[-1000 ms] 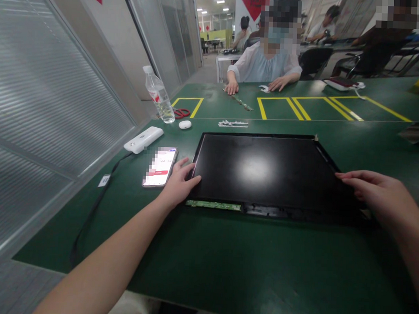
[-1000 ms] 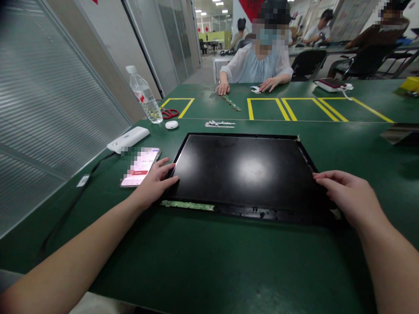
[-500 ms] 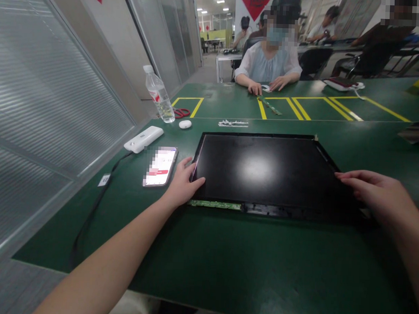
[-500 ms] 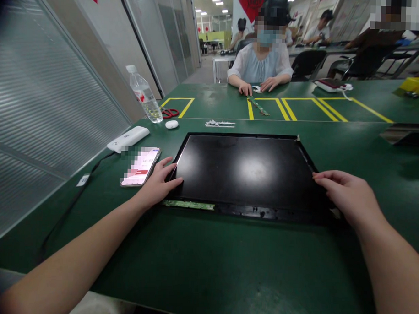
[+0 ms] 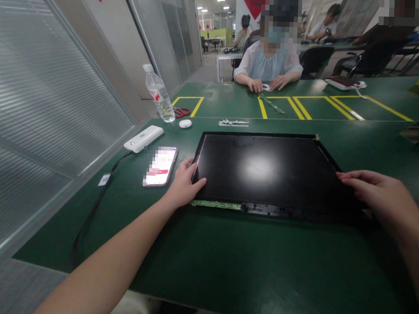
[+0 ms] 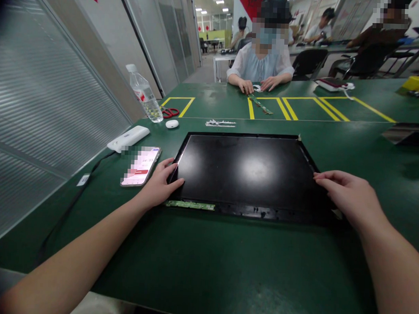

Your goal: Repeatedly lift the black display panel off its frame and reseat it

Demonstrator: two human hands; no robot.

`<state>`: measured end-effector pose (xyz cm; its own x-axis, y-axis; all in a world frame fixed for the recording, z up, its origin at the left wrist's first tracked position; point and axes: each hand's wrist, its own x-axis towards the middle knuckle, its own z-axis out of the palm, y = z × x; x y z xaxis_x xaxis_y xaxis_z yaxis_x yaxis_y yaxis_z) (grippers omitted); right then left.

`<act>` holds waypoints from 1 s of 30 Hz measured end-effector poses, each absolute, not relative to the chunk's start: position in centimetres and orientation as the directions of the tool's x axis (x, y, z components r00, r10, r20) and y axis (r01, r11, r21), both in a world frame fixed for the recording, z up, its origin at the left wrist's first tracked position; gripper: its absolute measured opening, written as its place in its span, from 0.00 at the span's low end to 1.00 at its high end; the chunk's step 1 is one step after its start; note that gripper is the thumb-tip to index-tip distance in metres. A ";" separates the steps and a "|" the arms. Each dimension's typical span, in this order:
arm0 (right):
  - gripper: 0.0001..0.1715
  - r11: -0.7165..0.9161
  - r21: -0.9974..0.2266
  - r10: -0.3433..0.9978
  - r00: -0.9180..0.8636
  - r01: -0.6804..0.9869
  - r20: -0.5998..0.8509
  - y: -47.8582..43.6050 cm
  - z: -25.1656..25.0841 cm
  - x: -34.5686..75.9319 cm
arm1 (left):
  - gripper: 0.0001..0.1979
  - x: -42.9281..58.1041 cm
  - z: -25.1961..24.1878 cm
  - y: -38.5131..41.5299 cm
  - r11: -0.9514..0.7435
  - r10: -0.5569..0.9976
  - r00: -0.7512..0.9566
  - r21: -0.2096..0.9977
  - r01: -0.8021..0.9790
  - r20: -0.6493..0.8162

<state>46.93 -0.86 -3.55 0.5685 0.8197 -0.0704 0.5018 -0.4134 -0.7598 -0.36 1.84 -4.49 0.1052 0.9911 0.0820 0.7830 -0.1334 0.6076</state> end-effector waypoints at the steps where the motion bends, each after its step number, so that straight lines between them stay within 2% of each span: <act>1: 0.25 -0.421 -0.756 0.816 0.573 0.501 -0.075 -0.9 -3.6 47.0 | 0.26 -0.3 -4.5 1.8 -0.138 0.990 0.109 0.605 0.784 0.085; 8: 0.26 -0.427 -0.767 0.811 0.577 0.478 -0.092 -1.0 -2.9 46.3 | 0.32 -0.6 -4.1 1.5 -0.146 0.989 0.124 0.609 0.780 0.079; 13: 0.24 -0.400 -0.813 0.811 0.576 0.424 -0.099 -1.2 -1.8 45.0 | 0.39 -2.0 -2.4 0.9 -0.252 0.961 0.269 0.569 0.783 0.055; 16: 0.24 -0.402 -0.815 0.806 0.584 0.417 -0.099 -1.3 -1.3 44.5 | 0.33 -2.8 -1.7 1.0 -0.397 0.907 0.410 0.512 0.762 0.093; 19: 0.23 -0.399 -0.815 0.809 0.580 0.419 -0.098 -1.4 -1.3 44.6 | 0.26 -3.4 -1.6 1.4 -0.467 0.856 0.511 0.537 0.703 0.074; 23: 0.22 -0.388 -0.807 0.819 0.569 0.444 -0.080 -1.4 -1.7 45.0 | 0.27 -3.8 -1.7 1.8 -0.489 0.847 0.522 0.535 0.689 0.101; 30: 0.21 -0.363 -0.836 0.816 0.573 0.411 -0.073 -1.2 -2.1 45.3 | 0.18 -3.7 -1.9 1.3 -0.565 0.786 0.603 0.556 0.610 0.139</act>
<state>45.29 -1.17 -2.11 0.5732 0.8162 -0.0726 0.4113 -0.3632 -0.8360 -3.71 1.29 -1.85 0.6027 0.7859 0.1386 0.6095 -0.5654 0.5557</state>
